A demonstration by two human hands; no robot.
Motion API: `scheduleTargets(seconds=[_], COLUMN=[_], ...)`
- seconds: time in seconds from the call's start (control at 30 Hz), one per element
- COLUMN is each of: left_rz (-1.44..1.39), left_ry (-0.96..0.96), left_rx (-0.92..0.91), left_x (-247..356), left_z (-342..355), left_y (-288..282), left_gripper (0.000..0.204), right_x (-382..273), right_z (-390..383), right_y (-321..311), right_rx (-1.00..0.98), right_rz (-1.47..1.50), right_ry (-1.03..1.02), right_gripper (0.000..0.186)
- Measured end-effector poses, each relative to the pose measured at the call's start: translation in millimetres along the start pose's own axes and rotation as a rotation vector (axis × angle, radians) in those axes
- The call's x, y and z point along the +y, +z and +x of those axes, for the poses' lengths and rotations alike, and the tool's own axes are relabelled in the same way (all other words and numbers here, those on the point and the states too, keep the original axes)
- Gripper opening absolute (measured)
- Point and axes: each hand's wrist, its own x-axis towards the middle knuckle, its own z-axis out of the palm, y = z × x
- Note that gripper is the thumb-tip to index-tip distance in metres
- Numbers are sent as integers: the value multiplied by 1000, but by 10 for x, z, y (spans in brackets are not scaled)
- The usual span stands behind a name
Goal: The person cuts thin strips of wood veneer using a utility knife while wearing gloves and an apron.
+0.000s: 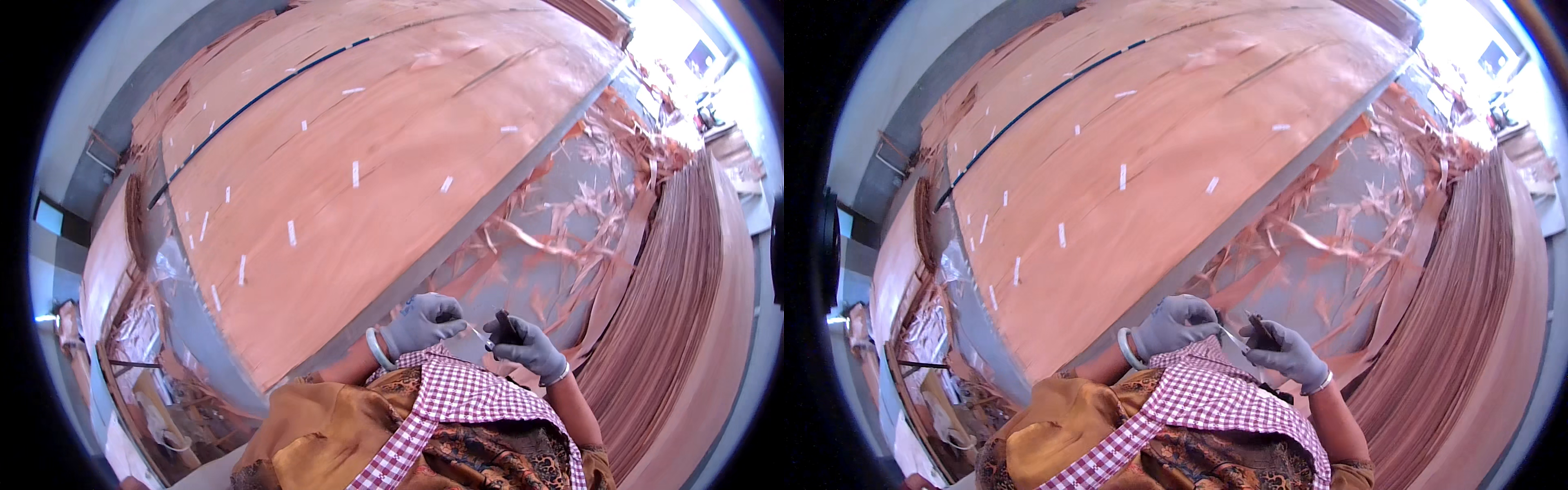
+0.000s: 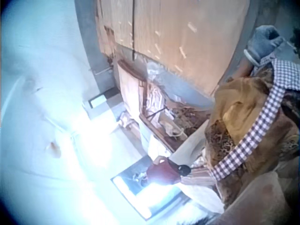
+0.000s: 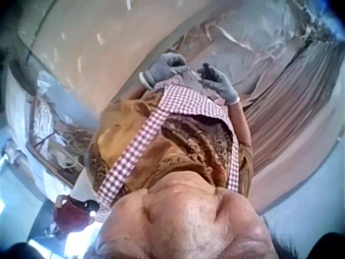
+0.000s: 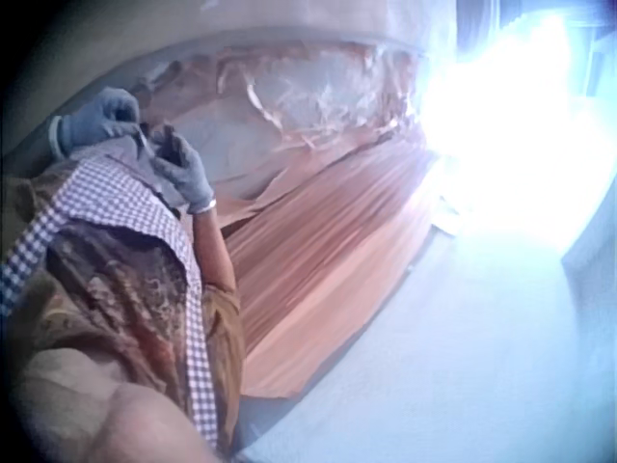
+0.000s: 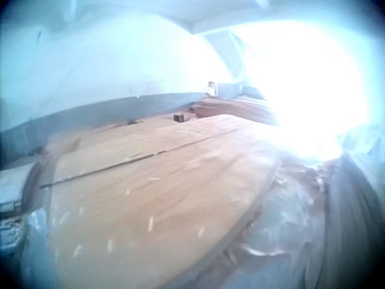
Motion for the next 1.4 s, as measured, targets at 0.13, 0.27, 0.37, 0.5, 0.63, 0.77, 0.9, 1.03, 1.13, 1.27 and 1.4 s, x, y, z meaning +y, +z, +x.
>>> scheduleTargets(seconds=[0.13, 0.27, 0.37, 0.5, 0.63, 0.77, 0.9, 1.03, 1.13, 1.27, 1.4], left_rz=[-145, 24, 98, 43, -121, -313, -245, 429, 896, 1153, 1269], left_ry=[-42, 41, -85, -136, -125, -52, -189, -408, -405, -435, -450], left_rx=[85, 214, 288, 405, 544, 690, 947, 1066, 1090, 1086, 1100], left_x=[106, 333, 504, 639, 612, 607, 510, 231, -150, -582, -809], left_z=[667, 1441, 1970, 2646, 3394, 3832, 3839, 3660, 3573, 3841, 4118], left_y=[-127, -274, -382, -443, -359, -411, -702, -1283, -1805, -2428, -2986], left_gripper=[13, 15, 14, 15, 14, 14, 19, 21, 26, 34, 40], right_x=[-462, -1055, -1547, -2237, -2807, -3427, -3715, -3805, -3757, -3579, -3462], right_z=[375, 689, 997, 1553, 2151, 2898, 3843, 4706, 5238, 5925, 6360], right_y=[-493, -1113, -1594, -2231, -2954, -3321, -3465, -3287, -2961, -2723, -2509], right_rx=[7, 9, 91, 91, 18, -130, -235, -390, -411, -389, -364], right_rz=[-131, -462, -867, -1035, -1133, -1204, -952, -574, -416, -210, -172], right_ry=[-120, -190, -371, -372, -422, -400, -285, -158, -84, 40, 98], right_gripper=[44, 36, 31, 20, 16, 12, 15, 19, 19, 15, 16])
